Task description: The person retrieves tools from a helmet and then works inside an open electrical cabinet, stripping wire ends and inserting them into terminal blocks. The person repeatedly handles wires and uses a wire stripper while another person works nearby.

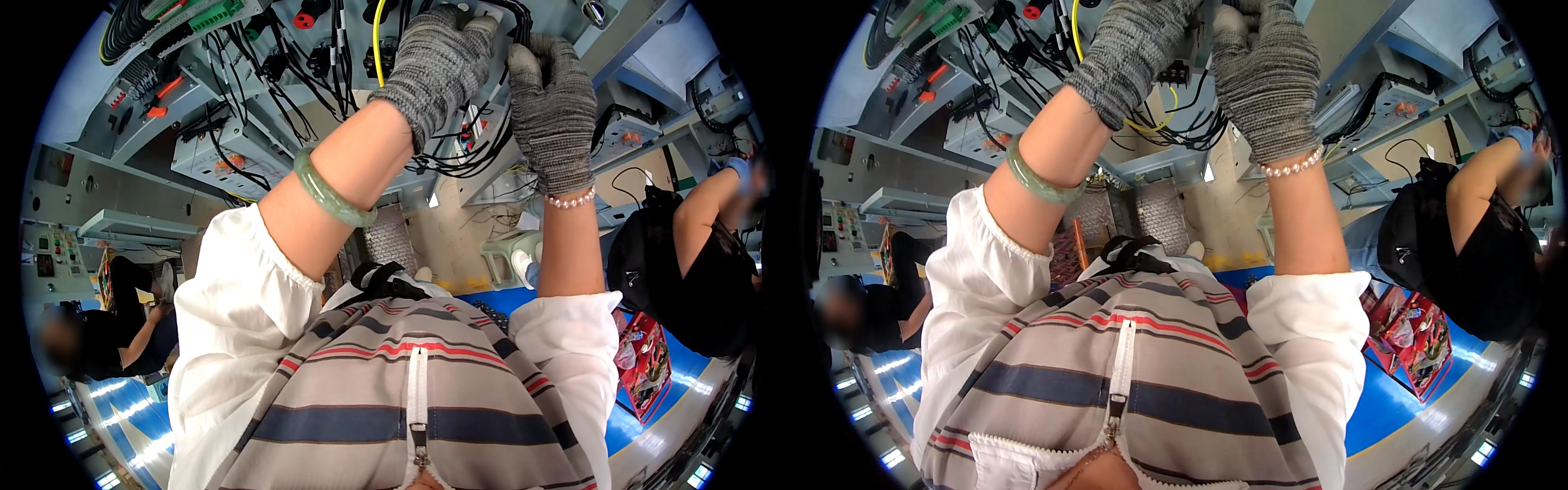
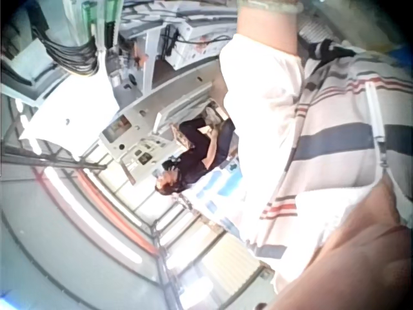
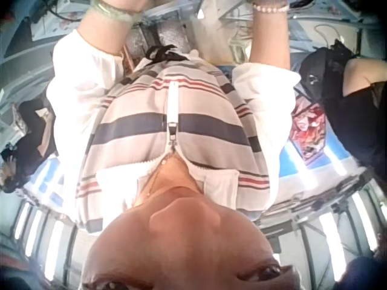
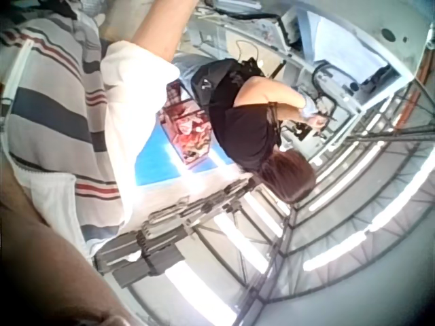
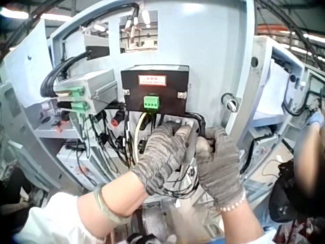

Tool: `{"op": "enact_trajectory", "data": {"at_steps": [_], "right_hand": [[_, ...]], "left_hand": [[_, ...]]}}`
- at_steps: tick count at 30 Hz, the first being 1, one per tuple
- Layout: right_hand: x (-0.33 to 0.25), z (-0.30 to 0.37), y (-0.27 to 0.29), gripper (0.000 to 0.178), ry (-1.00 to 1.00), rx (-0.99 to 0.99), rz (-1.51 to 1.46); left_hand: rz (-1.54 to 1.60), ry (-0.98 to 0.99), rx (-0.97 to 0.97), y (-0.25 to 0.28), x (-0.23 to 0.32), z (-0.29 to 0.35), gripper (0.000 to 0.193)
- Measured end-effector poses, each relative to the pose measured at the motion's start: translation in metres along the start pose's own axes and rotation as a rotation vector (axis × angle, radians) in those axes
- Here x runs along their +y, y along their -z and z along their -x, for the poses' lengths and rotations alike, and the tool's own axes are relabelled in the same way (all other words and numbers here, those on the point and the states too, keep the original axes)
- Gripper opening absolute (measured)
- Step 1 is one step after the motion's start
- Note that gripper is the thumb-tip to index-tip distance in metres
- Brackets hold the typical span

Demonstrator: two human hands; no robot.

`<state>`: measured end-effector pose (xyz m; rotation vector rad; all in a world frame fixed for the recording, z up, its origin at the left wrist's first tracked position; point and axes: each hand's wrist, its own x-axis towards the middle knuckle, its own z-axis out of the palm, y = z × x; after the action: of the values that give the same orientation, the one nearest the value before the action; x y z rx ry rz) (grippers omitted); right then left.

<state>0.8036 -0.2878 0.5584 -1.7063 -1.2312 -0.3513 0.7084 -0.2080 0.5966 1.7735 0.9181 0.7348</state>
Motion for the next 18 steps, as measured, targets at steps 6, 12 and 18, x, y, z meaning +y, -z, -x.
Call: {"op": "enact_trajectory", "data": {"at_steps": [6, 12, 18], "right_hand": [[-0.009, 0.01, 0.003, 0.026, 0.04, -0.009, -0.031], [-0.003, 0.013, 0.004, 0.029, 0.08, -0.037, -0.068], [0.04, 0.0, 0.019, 0.038, 0.072, 0.348, -0.142]], "left_hand": [[0.184, -0.188, 0.151, -0.026, -0.024, -0.019, 0.034], [0.304, -0.005, 0.131, -0.032, -0.026, -0.026, 0.034], [0.426, 0.009, 0.17, -0.034, -0.021, -0.021, 0.034]]}}
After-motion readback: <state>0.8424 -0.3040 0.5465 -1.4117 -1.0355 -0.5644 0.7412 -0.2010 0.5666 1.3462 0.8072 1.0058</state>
